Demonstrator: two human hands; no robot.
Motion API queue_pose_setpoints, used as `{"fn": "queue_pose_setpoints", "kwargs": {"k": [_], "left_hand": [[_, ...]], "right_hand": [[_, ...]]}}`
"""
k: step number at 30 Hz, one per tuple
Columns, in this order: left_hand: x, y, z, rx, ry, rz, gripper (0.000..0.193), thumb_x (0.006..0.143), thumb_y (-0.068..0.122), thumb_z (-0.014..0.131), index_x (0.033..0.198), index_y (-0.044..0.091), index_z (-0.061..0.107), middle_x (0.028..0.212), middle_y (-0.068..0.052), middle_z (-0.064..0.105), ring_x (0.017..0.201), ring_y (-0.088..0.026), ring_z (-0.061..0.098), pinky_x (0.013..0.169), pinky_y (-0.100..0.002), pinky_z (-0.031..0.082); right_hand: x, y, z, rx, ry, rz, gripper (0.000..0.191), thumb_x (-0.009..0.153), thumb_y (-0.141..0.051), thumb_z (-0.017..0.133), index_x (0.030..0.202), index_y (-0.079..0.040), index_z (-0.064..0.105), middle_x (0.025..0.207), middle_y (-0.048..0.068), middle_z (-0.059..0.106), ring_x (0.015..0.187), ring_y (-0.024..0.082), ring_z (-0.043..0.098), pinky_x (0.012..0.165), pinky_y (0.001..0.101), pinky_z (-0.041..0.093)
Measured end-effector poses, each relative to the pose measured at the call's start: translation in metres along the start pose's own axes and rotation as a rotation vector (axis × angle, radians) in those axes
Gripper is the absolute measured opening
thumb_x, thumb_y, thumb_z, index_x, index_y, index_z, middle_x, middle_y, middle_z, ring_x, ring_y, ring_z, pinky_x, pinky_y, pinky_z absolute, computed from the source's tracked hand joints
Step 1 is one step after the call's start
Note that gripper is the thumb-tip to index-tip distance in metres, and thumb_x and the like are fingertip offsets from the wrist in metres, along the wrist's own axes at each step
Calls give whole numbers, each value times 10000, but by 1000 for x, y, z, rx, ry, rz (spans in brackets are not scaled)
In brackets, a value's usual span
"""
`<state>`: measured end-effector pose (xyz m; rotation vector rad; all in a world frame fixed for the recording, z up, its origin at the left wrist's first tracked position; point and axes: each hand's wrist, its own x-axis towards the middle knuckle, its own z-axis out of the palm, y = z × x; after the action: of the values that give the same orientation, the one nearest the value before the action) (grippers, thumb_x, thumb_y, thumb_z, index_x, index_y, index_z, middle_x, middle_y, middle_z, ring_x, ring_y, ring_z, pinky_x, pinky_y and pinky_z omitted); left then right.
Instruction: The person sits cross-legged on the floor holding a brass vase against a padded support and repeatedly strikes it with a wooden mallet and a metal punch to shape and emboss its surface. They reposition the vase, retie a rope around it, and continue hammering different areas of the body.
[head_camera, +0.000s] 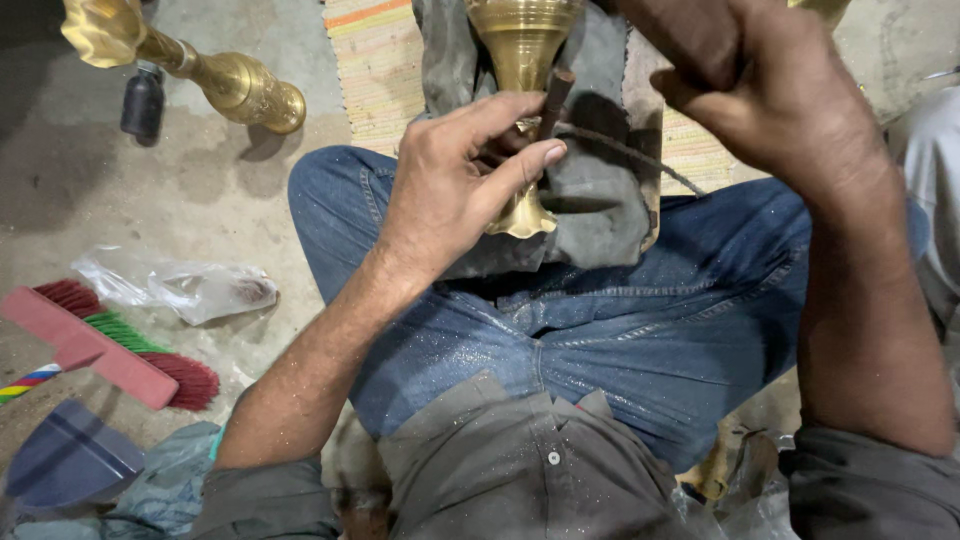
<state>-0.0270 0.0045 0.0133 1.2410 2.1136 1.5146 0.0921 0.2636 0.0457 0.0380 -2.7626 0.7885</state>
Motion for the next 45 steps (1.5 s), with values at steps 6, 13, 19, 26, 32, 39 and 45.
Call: {"fn": "queue_pose_setpoints", "kwargs": {"k": [6,13,19,26,32,39,45], "left_hand": [[0,-1,0,-7,1,0,350,982,239,806,1244,25,714,964,-78,789,815,-127,787,712,-273,666],[-2,-3,-2,-17,1,32,354,1009,236,794,1264,8,705,1067,-100,785,880,-141,779,747,-270,655],[-2,-9,1,-47,-3,-25,371,976,249,811,1250,16,718,1017,-90,796,861,-136,792,742,-273,663],[-5,-13,2,-93,32,50,385,993,240,814,1279,12,695,1101,-101,787,937,-145,794,806,-280,680],[-5,-12,0,-119,5,16,364,1009,213,809,1294,14,703,1083,-84,790,905,-126,779,784,-270,639],[-5,-13,3,-141,38,-27,391,966,231,838,1268,16,715,1070,-80,804,883,-110,774,767,-257,644],[-5,-16,4,-156,48,-4,391,974,227,831,1276,13,705,1111,-80,794,901,-103,781,777,-249,650]], "right_hand": [[0,4,0,-132,-81,60,331,971,-97,809,1217,18,620,952,185,711,878,292,733,748,407,591],[-1,2,-2,-149,-74,86,319,979,-78,815,1208,32,622,937,182,704,868,298,732,724,426,584],[5,2,-2,-115,-116,101,344,973,-84,806,1235,23,611,980,167,700,885,294,728,759,424,586],[4,4,-2,-272,-186,105,376,974,-144,838,1257,-15,628,948,180,715,864,305,729,770,443,593],[7,4,-6,-276,-172,22,350,943,-87,836,1222,-8,640,986,185,716,885,308,722,766,433,587],[9,7,-10,-576,-255,71,368,883,-162,911,1154,-44,692,847,175,710,739,334,708,666,459,560],[14,4,-12,-533,-253,70,400,862,-157,913,1174,-40,693,873,182,717,766,339,714,668,464,569]]}}
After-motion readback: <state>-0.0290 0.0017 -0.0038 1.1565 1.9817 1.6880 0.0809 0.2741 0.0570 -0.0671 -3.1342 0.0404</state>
